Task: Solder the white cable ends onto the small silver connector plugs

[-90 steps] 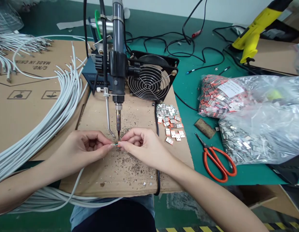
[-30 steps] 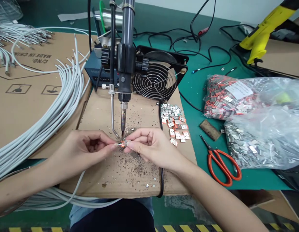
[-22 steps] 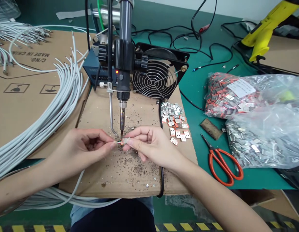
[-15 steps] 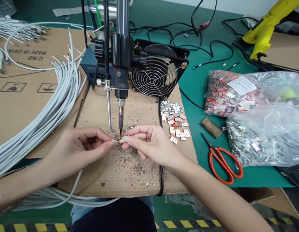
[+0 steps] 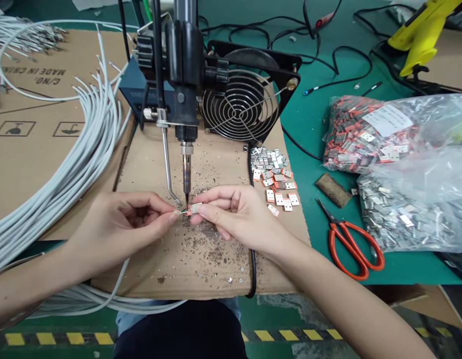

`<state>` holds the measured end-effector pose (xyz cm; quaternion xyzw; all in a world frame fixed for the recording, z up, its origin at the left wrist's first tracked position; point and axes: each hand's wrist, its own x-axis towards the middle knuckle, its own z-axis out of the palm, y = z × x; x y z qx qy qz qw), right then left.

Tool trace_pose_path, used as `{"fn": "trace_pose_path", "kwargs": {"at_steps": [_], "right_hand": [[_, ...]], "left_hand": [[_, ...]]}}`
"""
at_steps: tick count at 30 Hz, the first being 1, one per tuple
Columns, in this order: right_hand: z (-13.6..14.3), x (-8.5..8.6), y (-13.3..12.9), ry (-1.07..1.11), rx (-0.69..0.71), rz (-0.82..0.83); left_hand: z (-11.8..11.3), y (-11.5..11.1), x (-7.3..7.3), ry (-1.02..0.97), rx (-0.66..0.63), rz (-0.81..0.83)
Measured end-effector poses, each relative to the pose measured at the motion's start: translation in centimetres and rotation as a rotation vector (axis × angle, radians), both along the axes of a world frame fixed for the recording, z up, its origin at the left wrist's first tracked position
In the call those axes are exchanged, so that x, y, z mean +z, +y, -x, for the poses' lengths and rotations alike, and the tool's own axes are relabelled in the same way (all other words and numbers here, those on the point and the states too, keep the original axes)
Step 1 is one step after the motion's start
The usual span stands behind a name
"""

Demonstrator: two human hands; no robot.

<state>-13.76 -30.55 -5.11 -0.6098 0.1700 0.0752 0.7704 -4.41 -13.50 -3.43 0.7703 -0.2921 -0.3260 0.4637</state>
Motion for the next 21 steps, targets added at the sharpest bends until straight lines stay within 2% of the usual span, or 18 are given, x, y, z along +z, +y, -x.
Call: {"fn": "trace_pose_path", "kwargs": {"at_steps": [21], "right_hand": [[0.01, -0.07, -0.14, 0.031, 0.002, -0.068]], "left_hand": [[-0.20, -0.26, 0.15, 0.077, 0.006, 0.024]]}}
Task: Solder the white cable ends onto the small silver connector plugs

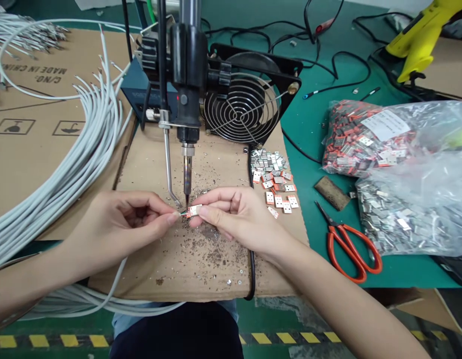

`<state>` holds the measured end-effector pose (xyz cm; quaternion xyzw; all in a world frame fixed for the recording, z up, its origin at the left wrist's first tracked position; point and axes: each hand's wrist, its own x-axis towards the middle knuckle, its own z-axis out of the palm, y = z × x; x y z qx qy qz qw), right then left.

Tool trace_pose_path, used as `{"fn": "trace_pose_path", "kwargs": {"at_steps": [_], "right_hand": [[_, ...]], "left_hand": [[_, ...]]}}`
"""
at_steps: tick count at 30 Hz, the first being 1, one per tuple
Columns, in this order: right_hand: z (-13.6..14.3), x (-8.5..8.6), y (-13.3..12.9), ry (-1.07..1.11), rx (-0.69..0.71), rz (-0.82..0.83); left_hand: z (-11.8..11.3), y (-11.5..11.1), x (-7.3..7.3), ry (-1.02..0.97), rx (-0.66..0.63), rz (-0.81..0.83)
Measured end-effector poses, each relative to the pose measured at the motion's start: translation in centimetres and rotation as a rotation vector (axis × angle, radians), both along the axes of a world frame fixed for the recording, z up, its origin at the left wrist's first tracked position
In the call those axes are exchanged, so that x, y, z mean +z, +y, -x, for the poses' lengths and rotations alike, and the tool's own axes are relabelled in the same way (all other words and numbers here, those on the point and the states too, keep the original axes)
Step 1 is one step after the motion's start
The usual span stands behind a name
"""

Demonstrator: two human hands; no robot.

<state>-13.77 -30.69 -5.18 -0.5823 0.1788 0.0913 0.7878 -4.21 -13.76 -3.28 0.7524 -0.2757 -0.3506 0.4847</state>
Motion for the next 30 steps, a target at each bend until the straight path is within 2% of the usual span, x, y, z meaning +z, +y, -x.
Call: {"fn": "trace_pose_path", "kwargs": {"at_steps": [30], "right_hand": [[-0.16, -0.04, 0.26, -0.017, -0.015, 0.053]], "left_hand": [[-0.11, 0.17, -0.24, -0.046, -0.010, -0.022]]}}
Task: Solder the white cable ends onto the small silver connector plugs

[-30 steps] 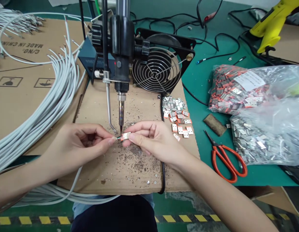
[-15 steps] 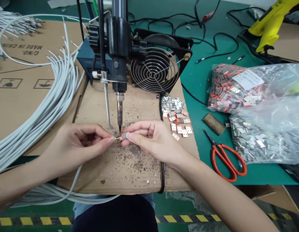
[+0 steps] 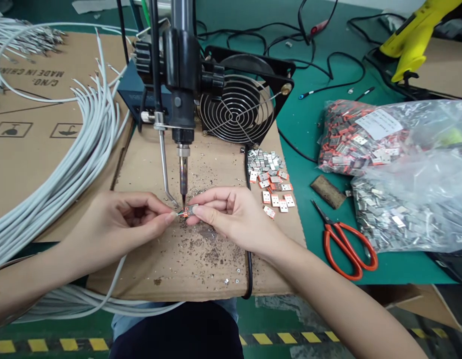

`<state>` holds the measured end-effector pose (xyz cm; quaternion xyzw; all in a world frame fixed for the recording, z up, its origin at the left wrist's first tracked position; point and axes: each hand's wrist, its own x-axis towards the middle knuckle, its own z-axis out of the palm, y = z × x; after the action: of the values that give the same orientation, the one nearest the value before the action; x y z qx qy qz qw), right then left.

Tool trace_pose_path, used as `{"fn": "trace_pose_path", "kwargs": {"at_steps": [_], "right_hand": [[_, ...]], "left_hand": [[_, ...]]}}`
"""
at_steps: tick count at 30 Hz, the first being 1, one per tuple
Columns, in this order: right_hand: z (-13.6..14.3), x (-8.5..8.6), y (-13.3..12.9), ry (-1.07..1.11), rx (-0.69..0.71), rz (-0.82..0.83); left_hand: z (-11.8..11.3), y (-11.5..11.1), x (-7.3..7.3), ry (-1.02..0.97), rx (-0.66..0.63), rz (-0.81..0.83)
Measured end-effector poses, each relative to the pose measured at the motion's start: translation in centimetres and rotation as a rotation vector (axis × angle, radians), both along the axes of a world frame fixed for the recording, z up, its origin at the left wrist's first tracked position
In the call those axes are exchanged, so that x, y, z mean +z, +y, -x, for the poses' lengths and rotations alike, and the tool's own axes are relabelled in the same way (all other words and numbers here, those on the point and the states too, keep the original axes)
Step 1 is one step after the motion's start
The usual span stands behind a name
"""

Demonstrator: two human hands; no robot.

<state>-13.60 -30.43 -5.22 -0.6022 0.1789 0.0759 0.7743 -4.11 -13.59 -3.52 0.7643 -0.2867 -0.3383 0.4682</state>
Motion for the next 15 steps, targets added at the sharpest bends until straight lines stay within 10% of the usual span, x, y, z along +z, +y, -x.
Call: {"fn": "trace_pose_path", "kwargs": {"at_steps": [15], "right_hand": [[0.46, 0.53, -0.03, -0.017, 0.135, 0.147]], "left_hand": [[0.43, 0.84, -0.81, -0.097, -0.122, 0.003]]}}
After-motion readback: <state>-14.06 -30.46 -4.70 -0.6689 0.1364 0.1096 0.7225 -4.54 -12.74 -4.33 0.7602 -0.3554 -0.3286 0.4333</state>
